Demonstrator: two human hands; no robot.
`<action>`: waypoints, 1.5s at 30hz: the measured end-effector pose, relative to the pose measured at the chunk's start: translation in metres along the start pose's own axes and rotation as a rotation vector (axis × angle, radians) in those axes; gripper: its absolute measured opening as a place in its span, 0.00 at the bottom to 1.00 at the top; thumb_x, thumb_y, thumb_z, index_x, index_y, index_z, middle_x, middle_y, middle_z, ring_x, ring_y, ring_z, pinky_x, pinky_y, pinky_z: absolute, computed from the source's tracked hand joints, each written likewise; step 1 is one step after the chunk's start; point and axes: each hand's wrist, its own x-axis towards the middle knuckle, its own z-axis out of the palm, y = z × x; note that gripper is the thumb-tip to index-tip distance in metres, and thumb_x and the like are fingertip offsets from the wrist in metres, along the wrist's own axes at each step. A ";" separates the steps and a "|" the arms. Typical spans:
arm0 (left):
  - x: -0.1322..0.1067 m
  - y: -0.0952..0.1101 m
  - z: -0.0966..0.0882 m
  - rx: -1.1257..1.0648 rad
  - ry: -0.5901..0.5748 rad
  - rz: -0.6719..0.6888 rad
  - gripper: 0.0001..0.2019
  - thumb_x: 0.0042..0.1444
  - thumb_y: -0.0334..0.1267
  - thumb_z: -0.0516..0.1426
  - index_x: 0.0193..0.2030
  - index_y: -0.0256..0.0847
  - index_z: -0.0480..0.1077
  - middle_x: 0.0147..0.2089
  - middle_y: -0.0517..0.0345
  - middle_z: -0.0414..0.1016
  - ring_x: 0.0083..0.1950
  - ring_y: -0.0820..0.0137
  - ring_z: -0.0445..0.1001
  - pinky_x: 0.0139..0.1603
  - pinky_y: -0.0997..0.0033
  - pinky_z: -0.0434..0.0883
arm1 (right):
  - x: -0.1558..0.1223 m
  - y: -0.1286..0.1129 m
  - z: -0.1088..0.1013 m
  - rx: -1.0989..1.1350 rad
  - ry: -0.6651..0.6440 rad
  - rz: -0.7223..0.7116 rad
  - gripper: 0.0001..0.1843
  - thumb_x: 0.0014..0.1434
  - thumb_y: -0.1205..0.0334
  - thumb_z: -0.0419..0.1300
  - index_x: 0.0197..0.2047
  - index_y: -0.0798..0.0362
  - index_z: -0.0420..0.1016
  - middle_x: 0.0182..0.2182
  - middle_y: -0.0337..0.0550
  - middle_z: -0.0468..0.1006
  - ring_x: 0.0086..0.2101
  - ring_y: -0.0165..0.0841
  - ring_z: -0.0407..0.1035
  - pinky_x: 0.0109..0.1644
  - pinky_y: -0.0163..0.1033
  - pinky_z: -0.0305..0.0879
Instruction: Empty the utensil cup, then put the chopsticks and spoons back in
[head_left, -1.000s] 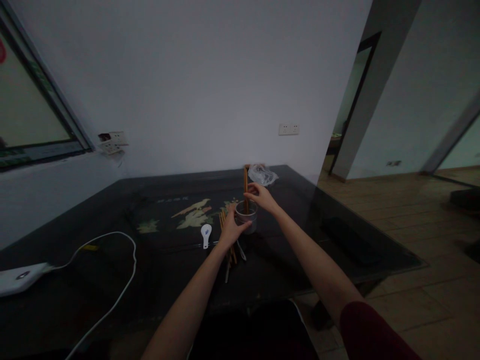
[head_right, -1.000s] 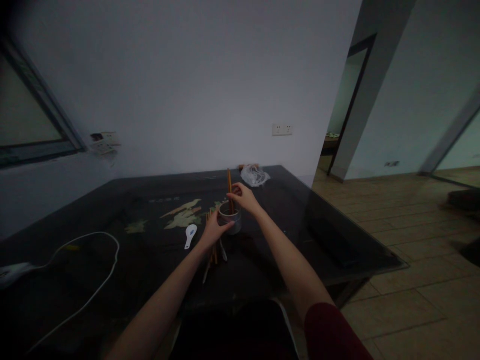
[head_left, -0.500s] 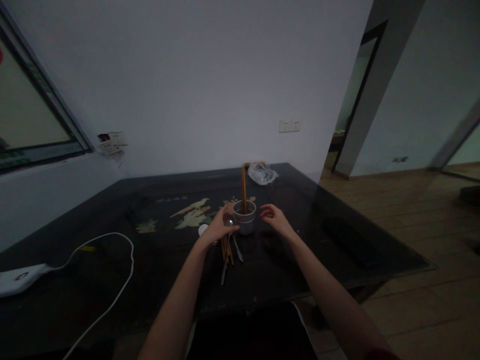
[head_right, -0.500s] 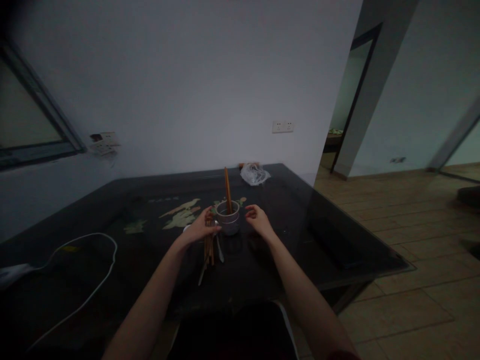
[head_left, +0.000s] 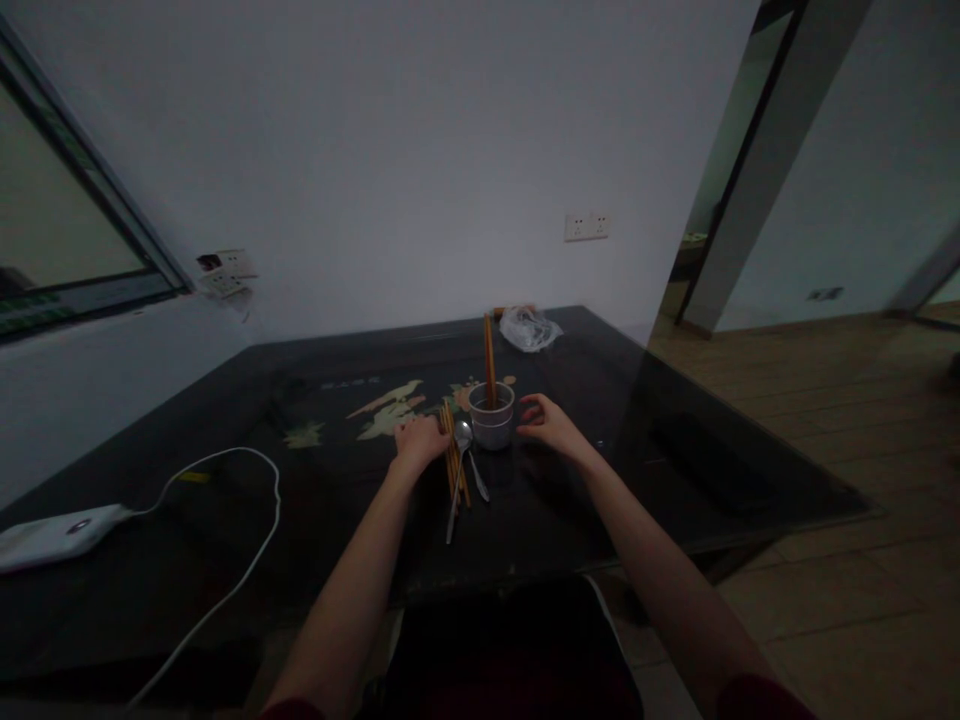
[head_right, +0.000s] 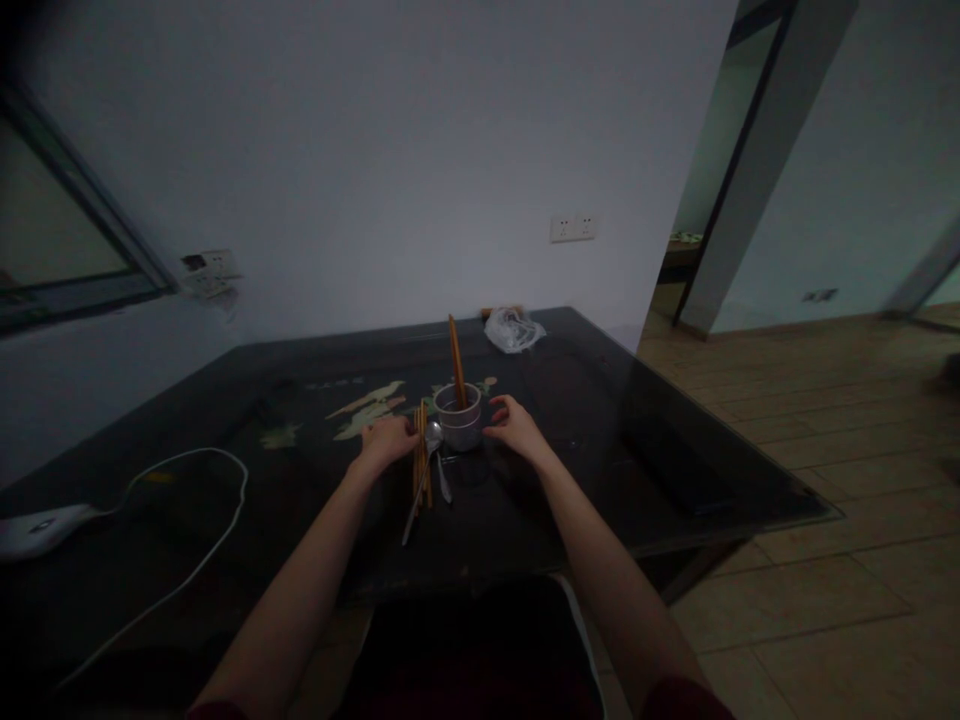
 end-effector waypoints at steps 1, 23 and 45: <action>-0.001 0.001 0.001 0.004 -0.001 0.001 0.17 0.52 0.49 0.52 0.38 0.41 0.75 0.47 0.41 0.76 0.54 0.49 0.69 0.53 0.50 0.60 | 0.000 -0.001 0.001 0.004 0.000 -0.001 0.29 0.41 0.66 0.67 0.48 0.52 0.65 0.34 0.37 0.71 0.28 0.28 0.68 0.30 0.33 0.64; 0.005 0.007 0.009 0.068 0.068 -0.032 0.17 0.55 0.47 0.51 0.41 0.37 0.74 0.41 0.39 0.77 0.46 0.52 0.75 0.55 0.50 0.56 | -0.004 -0.001 0.023 -0.099 0.040 -0.087 0.37 0.38 0.68 0.69 0.53 0.53 0.64 0.38 0.41 0.70 0.35 0.31 0.66 0.39 0.38 0.65; 0.017 -0.020 -0.022 -0.736 0.134 -0.088 0.13 0.56 0.39 0.53 0.41 0.35 0.75 0.34 0.51 0.79 0.35 0.67 0.77 0.35 0.73 0.70 | -0.006 -0.005 0.027 -0.111 0.040 -0.112 0.40 0.39 0.67 0.70 0.56 0.56 0.61 0.40 0.45 0.70 0.41 0.35 0.66 0.46 0.43 0.65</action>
